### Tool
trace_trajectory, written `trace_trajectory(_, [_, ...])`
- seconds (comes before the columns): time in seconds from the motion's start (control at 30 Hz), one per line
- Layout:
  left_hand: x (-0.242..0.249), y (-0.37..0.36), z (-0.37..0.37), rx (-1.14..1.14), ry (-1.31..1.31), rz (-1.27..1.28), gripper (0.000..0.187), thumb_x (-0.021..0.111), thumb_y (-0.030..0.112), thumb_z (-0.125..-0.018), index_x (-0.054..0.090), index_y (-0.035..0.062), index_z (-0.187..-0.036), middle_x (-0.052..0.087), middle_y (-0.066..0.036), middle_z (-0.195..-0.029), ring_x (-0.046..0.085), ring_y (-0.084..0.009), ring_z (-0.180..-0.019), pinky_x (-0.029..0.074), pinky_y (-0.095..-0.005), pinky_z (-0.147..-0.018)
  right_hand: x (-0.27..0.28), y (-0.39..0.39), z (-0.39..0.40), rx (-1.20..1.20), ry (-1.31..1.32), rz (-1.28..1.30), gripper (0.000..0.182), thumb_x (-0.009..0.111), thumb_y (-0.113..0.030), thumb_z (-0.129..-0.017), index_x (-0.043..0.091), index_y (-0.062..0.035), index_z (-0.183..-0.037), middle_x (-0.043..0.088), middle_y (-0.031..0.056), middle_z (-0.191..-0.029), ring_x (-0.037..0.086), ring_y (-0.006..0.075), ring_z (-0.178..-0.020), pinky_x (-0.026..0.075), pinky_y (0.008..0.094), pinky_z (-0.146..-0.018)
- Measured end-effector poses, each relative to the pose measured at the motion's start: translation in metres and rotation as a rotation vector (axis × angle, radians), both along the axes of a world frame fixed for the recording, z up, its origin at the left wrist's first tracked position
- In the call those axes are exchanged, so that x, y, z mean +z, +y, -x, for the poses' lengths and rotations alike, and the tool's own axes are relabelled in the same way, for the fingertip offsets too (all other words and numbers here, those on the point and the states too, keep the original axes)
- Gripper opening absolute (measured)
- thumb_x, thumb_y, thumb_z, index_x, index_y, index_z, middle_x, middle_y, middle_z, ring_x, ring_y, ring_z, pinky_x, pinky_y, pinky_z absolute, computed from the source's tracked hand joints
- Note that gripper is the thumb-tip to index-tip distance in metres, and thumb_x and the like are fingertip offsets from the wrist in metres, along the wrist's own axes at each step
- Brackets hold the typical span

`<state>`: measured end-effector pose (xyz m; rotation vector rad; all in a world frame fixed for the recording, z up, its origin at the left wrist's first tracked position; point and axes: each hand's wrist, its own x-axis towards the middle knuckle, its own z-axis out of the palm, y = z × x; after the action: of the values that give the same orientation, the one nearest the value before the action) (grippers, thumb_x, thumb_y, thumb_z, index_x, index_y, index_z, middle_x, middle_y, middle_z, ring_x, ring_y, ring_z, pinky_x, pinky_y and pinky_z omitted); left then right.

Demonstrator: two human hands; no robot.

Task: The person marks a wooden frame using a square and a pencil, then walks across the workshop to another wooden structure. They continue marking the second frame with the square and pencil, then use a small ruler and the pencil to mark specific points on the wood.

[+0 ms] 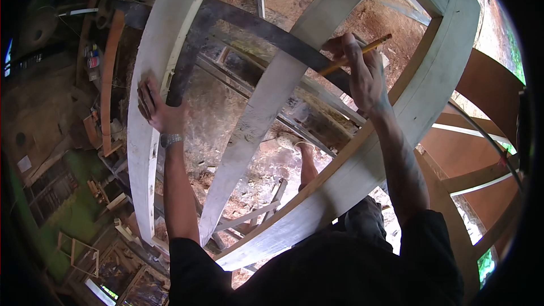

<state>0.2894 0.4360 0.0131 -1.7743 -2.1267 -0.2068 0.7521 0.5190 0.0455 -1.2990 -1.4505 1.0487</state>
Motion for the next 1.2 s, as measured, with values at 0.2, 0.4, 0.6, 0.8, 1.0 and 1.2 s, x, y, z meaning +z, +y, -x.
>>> trace_trajectory(0.2, [-0.001, -0.001, 0.001, 0.012, 0.010, 0.002, 0.121, 0.097, 0.026, -0.059, 0.042, 0.0181, -0.167, 0.044, -0.012, -0.171, 0.042, -0.0374, -0.157, 0.036, -0.0602, -0.125, -0.008, 0.001, 0.012, 0.069, 0.151, 0.105, 0.060, 0.054, -0.052, -0.113, 0.079, 0.0017, -0.104, 0.066, 0.0067, -0.072, 0.062, 0.0160, -0.063, 0.050, 0.0353, -0.058])
trace_trajectory(0.4, [-0.001, 0.000, -0.002, -0.004, -0.001, -0.011, 0.116, 0.094, 0.021, -0.058, 0.047, 0.0158, -0.164, 0.047, -0.015, -0.169, 0.044, -0.0387, -0.155, 0.037, -0.0582, -0.124, 0.006, 0.010, 0.010, 0.036, -0.112, -0.080, 0.030, 0.070, -0.030, -0.107, 0.080, -0.0017, -0.106, 0.077, 0.0109, -0.082, 0.076, 0.0197, -0.071, 0.059, 0.0353, -0.063])
trace_trajectory(0.6, [0.002, 0.001, -0.006, -0.011, 0.000, -0.011, 0.110, 0.091, 0.023, -0.062, 0.048, 0.0132, -0.163, 0.047, -0.016, -0.168, 0.045, -0.0409, -0.153, 0.037, -0.0562, -0.126, 0.008, 0.020, 0.010, 0.122, -0.163, -0.097, 0.022, 0.072, -0.023, -0.105, 0.081, -0.0035, -0.109, 0.080, 0.0132, -0.090, 0.078, 0.0217, -0.075, 0.060, 0.0350, -0.068])
trace_trajectory(0.8, [0.002, 0.001, -0.008, 0.024, 0.015, 0.004, 0.107, 0.092, 0.024, -0.064, 0.049, 0.0123, -0.162, 0.047, -0.016, -0.167, 0.045, -0.0420, -0.153, 0.036, -0.0552, -0.127, 0.003, 0.030, 0.012, 0.176, -0.204, -0.178, 0.017, 0.071, -0.018, -0.103, 0.081, -0.0045, -0.104, 0.079, 0.0138, -0.089, 0.078, 0.0278, -0.074, 0.063, 0.0402, -0.068])
trace_trajectory(1.0, [0.003, 0.003, -0.012, 0.029, 0.026, 0.001, 0.105, 0.091, 0.022, -0.066, 0.049, 0.0122, -0.162, 0.048, -0.016, -0.167, 0.044, -0.0414, -0.153, 0.037, -0.0553, -0.126, -0.002, 0.033, 0.010, 0.198, -0.208, -0.227, 0.015, 0.071, -0.016, -0.102, 0.081, -0.0048, -0.104, 0.079, 0.0144, -0.090, 0.078, 0.0296, -0.076, 0.063, 0.0409, -0.069])
trace_trajectory(1.2, [0.002, 0.002, -0.007, -0.005, 0.006, -0.004, 0.105, 0.090, 0.020, -0.067, 0.047, 0.0121, -0.163, 0.046, -0.016, -0.168, 0.044, -0.0400, -0.154, 0.036, -0.0550, -0.127, -0.004, 0.033, 0.009, 0.224, -0.229, -0.300, 0.015, 0.073, -0.013, -0.102, 0.080, -0.0002, -0.105, 0.080, 0.0144, -0.095, 0.078, 0.0283, -0.076, 0.062, 0.0390, -0.067])
